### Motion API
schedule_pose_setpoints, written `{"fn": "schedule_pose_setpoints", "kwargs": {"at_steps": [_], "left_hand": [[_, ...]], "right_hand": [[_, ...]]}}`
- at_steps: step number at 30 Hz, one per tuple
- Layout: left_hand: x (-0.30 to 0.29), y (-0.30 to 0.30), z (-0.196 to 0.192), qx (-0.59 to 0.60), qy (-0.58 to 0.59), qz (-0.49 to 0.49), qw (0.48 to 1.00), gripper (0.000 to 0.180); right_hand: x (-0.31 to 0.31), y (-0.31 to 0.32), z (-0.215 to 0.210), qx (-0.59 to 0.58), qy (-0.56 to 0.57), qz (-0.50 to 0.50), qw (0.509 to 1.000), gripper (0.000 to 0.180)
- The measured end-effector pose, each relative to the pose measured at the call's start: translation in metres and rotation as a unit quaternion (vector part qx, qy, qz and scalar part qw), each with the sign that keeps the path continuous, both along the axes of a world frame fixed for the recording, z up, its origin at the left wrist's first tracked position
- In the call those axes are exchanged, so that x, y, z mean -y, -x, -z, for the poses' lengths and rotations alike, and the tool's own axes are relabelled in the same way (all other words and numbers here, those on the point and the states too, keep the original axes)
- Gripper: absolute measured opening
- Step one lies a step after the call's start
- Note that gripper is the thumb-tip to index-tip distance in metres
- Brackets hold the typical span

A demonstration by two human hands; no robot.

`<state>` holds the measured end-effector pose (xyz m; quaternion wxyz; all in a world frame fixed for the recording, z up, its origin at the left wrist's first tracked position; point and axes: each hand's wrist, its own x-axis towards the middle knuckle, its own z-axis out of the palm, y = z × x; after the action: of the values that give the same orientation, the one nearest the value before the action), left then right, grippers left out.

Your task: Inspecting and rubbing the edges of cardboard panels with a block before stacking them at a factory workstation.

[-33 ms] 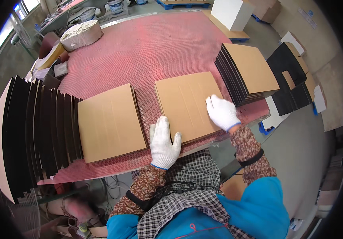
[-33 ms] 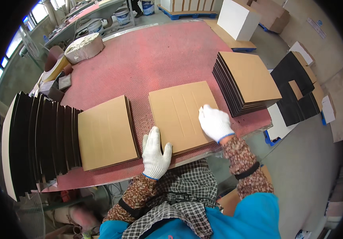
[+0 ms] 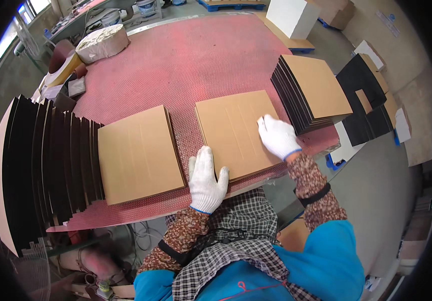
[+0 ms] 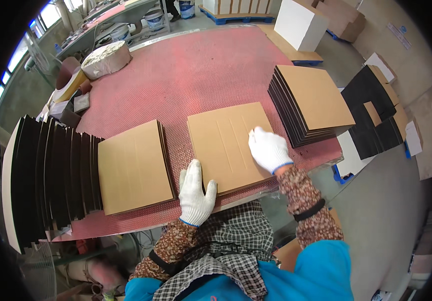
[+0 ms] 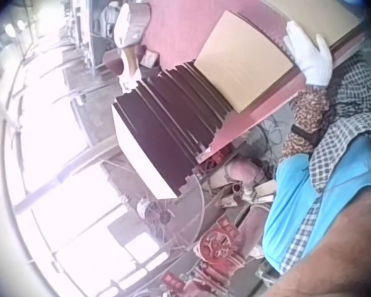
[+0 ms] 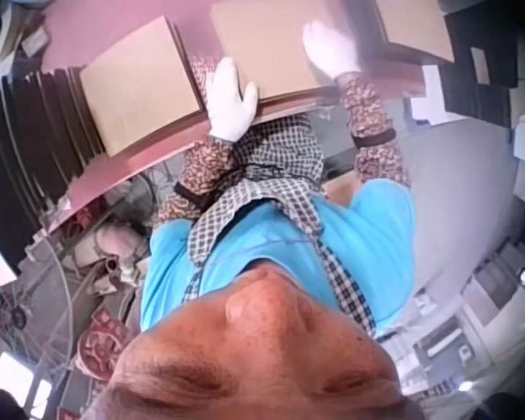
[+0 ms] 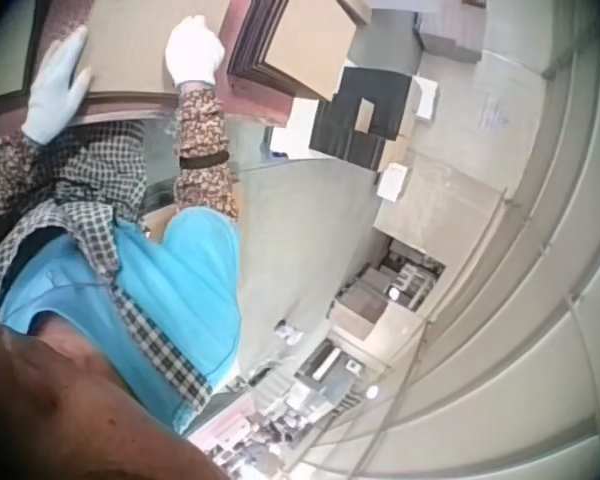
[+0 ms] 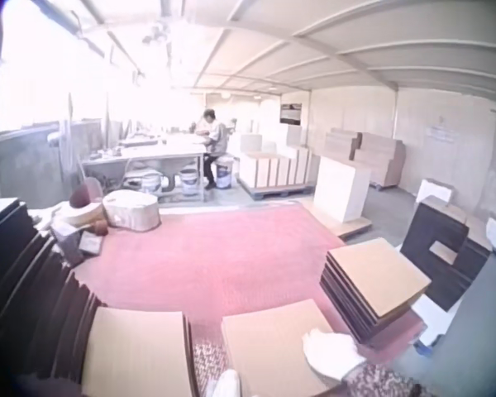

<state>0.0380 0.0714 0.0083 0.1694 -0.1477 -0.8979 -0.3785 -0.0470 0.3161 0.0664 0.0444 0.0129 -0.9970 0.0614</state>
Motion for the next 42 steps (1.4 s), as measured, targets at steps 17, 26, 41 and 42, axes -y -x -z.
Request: {"fn": "schedule_pose_setpoints", "kwargs": {"at_steps": [17, 26, 41, 42], "left_hand": [[0.0, -0.001, -0.002, 0.007, 0.011, -0.009, 1.0, 0.069], [-0.001, 0.0, 0.001, 0.009, 0.001, -0.013, 1.0, 0.071], [-0.002, -0.002, -0.003, 0.027, -0.006, -0.007, 1.0, 0.071], [-0.003, 0.0, -0.004, 0.025, -0.006, -0.006, 1.0, 0.071]], "right_hand": [[-0.006, -0.06, -0.026, 0.08, -0.017, -0.013, 0.997, 0.035], [0.009, -0.092, -0.007, 0.056, -0.019, -0.059, 0.996, 0.032], [0.025, 0.073, 0.01, -0.011, 0.039, -0.045, 0.998, 0.037], [0.021, 0.08, 0.014, -0.027, 0.036, -0.058, 0.997, 0.036]]}}
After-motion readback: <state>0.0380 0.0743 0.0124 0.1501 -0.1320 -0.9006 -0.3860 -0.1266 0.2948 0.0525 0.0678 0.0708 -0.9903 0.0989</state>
